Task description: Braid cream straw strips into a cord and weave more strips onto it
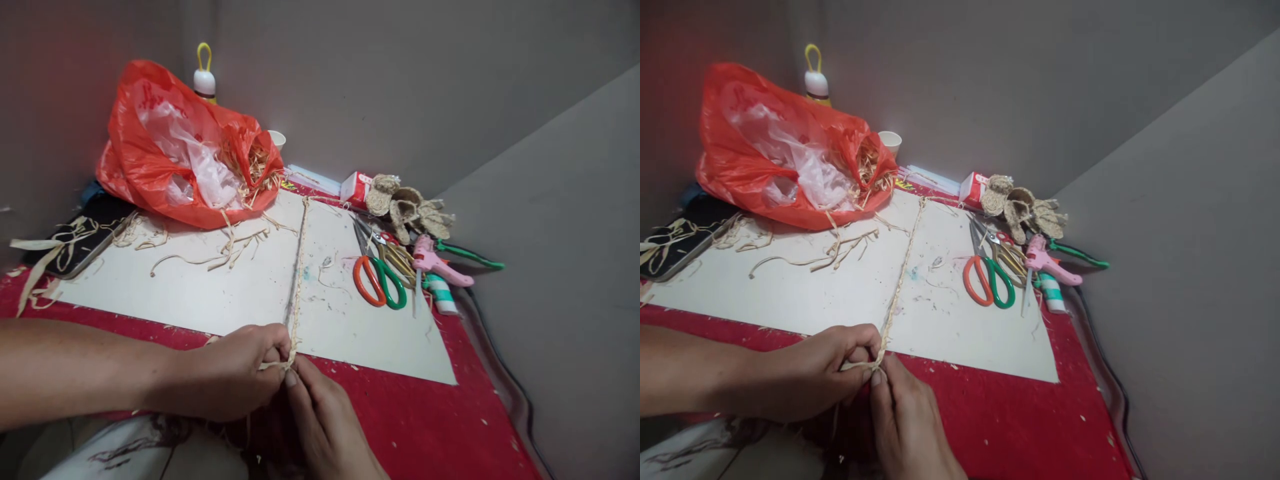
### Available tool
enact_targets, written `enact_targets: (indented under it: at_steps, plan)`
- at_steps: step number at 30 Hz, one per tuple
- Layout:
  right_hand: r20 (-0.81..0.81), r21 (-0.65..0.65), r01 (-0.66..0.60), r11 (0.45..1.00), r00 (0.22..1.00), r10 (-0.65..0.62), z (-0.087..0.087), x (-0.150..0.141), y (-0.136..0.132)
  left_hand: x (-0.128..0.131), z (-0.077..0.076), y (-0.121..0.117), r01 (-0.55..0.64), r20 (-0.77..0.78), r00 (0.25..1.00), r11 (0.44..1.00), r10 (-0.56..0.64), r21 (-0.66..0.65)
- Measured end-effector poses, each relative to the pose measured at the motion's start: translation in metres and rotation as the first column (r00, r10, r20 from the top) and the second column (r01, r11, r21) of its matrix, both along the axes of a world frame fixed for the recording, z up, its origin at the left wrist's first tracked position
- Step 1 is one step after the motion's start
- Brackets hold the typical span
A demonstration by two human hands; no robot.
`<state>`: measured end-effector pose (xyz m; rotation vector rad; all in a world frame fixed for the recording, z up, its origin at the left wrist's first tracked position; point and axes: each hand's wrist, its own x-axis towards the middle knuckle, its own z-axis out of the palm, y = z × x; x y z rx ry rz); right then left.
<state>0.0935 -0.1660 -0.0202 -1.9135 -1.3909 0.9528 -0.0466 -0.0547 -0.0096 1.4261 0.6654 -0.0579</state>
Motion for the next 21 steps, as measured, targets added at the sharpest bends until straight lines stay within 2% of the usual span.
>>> enact_targets:
  at_steps: [3, 6, 9, 11, 13, 15, 21]
  plan:
    - [-0.138, -0.014, -0.009, 1.000, 0.990, 0.007, 0.009, -0.001, 0.005, 0.000, 0.003, 0.002, 0.021, -0.001, 1.000, 0.996, -0.021, 0.089]
    - [-0.334, -0.046, -0.015, 0.999, 0.943, -0.001, 0.012, 0.000, 0.010, 0.000, 0.005, 0.004, 0.046, 0.014, 0.999, 0.993, -0.048, 0.110]
    - [-0.575, -0.120, -0.032, 0.992, 0.817, -0.043, 0.007, 0.002, 0.013, 0.000, 0.009, 0.006, 0.074, 0.029, 0.997, 0.990, -0.078, 0.119]
    - [-0.677, -0.169, -0.007, 0.986, 0.727, -0.111, 0.001, 0.002, 0.012, 0.000, 0.013, 0.008, 0.094, 0.029, 0.995, 0.982, -0.100, 0.166]
    - [-0.724, -0.204, 0.021, 0.979, 0.670, -0.165, -0.005, 0.002, 0.010, 0.000, 0.016, 0.011, 0.126, 0.020, 0.991, 0.962, -0.135, 0.243]
    - [-0.731, -0.227, 0.046, 0.973, 0.652, -0.201, -0.009, 0.001, 0.008, 0.000, 0.018, 0.015, 0.162, 0.002, 0.985, 0.936, -0.171, 0.312]
    - [-0.640, -0.208, 0.155, 0.966, 0.725, -0.254, -0.015, -0.002, 0.006, -0.002, 0.023, 0.023, 0.243, -0.052, 0.968, 0.857, -0.246, 0.455]
